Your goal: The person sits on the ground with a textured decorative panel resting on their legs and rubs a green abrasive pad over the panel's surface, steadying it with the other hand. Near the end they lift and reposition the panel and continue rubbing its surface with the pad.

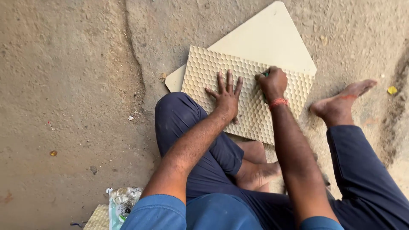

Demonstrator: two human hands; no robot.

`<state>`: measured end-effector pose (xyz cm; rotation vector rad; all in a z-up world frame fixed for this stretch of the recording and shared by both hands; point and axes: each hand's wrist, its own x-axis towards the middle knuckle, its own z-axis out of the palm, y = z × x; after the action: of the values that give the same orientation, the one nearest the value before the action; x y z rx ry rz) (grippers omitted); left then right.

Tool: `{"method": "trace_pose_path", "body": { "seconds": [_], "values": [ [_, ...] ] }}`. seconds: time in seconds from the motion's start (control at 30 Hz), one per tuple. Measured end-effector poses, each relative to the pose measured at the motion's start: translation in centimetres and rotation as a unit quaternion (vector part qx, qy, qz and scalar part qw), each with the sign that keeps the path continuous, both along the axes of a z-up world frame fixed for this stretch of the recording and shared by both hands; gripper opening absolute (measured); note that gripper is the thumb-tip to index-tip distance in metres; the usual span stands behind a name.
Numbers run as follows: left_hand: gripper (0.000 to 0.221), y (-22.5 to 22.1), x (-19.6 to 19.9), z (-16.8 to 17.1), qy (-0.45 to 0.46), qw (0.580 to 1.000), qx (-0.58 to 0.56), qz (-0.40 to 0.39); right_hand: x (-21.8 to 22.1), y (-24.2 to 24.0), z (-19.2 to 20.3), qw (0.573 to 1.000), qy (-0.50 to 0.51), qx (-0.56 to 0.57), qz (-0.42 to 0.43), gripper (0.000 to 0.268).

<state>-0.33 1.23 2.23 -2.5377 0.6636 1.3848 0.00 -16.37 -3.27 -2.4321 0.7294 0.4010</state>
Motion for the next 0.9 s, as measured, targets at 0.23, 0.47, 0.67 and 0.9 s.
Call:
{"method": "trace_pose_path", "body": {
  "seconds": [0.23, 0.47, 0.67, 0.9],
  "values": [
    [0.176, 0.1, 0.0, -0.6, -0.019, 1.000, -0.014, 0.013, 2.0, -0.6, 1.3, 0.999, 0.032, 0.008, 0.014, 0.027],
    [0.175, -0.3, 0.2, -0.4, -0.042, 0.999, -0.013, 0.017, 1.6, -0.6, 0.4, 0.999, 0.011, -0.025, 0.027, 0.026],
    [0.176, -0.6, 0.3, 0.6, -0.046, 0.999, -0.014, 0.023, 0.6, -0.4, -1.6, 1.000, 0.019, 0.001, -0.019, 0.032],
    [0.178, -0.6, 0.4, -0.1, -0.022, 0.999, 0.016, -0.033, 1.9, -0.5, 0.9, 1.000, 0.002, 0.002, -0.007, 0.026]
  ]
}}
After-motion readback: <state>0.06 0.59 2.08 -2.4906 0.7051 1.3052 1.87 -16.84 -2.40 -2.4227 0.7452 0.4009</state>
